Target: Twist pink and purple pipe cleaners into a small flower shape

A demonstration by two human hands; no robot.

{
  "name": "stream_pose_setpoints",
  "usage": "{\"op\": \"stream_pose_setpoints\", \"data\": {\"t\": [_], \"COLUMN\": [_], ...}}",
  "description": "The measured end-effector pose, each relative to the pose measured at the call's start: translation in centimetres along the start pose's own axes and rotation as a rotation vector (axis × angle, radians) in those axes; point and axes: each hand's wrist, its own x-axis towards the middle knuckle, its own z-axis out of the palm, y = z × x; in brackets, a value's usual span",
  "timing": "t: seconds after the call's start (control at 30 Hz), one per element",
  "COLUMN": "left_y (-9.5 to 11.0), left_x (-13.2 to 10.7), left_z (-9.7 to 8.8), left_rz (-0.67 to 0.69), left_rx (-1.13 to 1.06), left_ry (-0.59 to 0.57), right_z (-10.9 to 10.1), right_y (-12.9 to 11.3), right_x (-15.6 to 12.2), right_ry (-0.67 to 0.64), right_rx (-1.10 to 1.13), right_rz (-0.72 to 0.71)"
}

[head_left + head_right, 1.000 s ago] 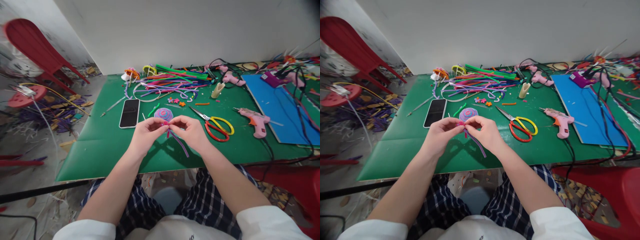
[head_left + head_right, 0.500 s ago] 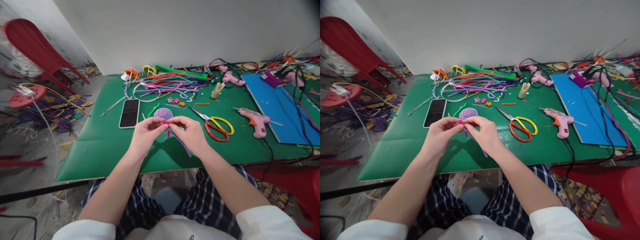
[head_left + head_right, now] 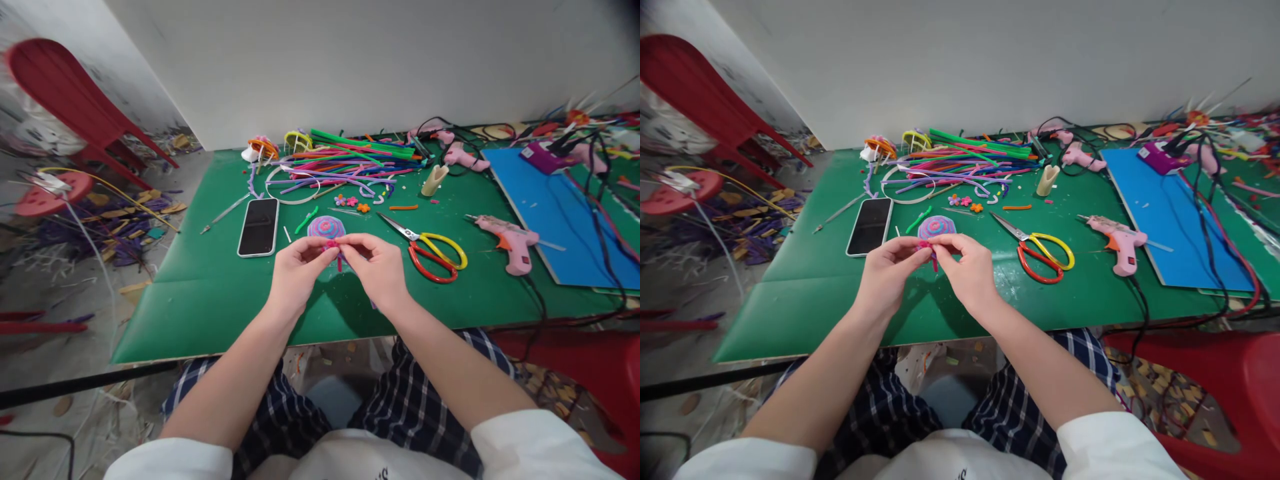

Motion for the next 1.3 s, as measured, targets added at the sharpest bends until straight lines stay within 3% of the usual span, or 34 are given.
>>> {"op": "stream_pose_setpoints", "data": {"t": [0.13,0.4,0.7,1.03,1.23,1.3], "left_y": [-0.1,0.2,0.1,0.0,0.2,0.2], "left_x": [0.1,0.2,0.3,0.2,-0.5,-0.5], "left_z": [0.1,0.0,-0.3,-0.4,-0.4,-0.4], "left_rz": [0.002,-0.094,-0.075,0.066,0.309,0.333], "left_rx": [0.004,-0.079,-0.107,0.107,0.471,0.504], "left_ry": [-0.007,-0.153,-0.081,-0.085,-0.075,-0.093], "right_z": [0.2,-0.1,-0.8,-1.1,-1.2,-1.3], "right_y": [-0.1,-0.2,-0.4,-0.4,-0.3,-0.3], "right_x": [0.0,0.2,0.7,1.1,1.2,1.3], "right_ry": [-0.014,-0.018,-0.128,-0.204,-0.268,-0.282], "right_rx": [0.057,-0.016,0.066,-0.022,-0.044,-0.043], "right_rz": [0.044,0.032,0.108,0.164,0.202,0.217]}}
